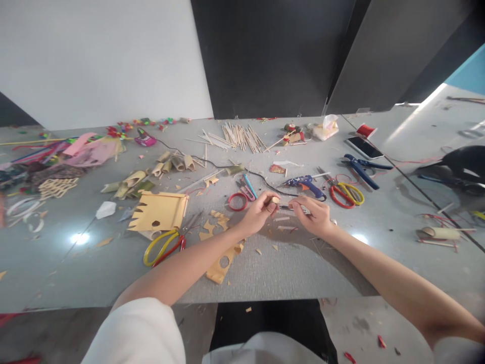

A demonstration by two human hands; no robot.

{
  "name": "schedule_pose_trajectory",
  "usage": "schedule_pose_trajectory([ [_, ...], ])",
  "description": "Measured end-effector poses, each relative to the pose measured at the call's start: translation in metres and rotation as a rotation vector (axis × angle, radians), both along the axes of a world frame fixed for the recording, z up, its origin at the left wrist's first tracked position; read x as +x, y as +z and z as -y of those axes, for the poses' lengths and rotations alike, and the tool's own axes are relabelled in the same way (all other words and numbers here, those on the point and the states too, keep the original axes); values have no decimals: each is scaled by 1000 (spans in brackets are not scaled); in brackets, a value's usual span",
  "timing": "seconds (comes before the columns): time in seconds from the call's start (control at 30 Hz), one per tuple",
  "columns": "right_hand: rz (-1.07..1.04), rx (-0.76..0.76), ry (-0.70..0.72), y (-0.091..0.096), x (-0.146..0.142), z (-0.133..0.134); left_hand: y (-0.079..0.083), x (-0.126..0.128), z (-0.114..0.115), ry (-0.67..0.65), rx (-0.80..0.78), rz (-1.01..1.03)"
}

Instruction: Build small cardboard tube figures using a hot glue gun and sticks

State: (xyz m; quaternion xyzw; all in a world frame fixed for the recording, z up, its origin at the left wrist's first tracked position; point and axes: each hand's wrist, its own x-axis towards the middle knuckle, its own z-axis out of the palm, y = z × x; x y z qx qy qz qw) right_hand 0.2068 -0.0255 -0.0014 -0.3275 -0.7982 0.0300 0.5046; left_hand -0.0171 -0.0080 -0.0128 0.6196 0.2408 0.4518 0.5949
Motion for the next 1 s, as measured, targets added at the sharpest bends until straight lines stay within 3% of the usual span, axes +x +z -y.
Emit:
schedule_pose_trajectory([
  [0.23,6,27,-6,-1,0,-1,0,0,-1,0,5,-21],
  [0.5,-29,-78,-47,5,-2,1,-2,-1,-1,5,22,-55],
  [0.63,-22,-53,-55,8,-2,1,-5,-3,-2,-6,15,-88],
  [0.83,-22,-21,-8,8,0,-1,0,-4,-1,-5,31,-80],
  [1.0,-42,-147,68,12,3,-2,1,-3,-1,-19,91,-61],
])
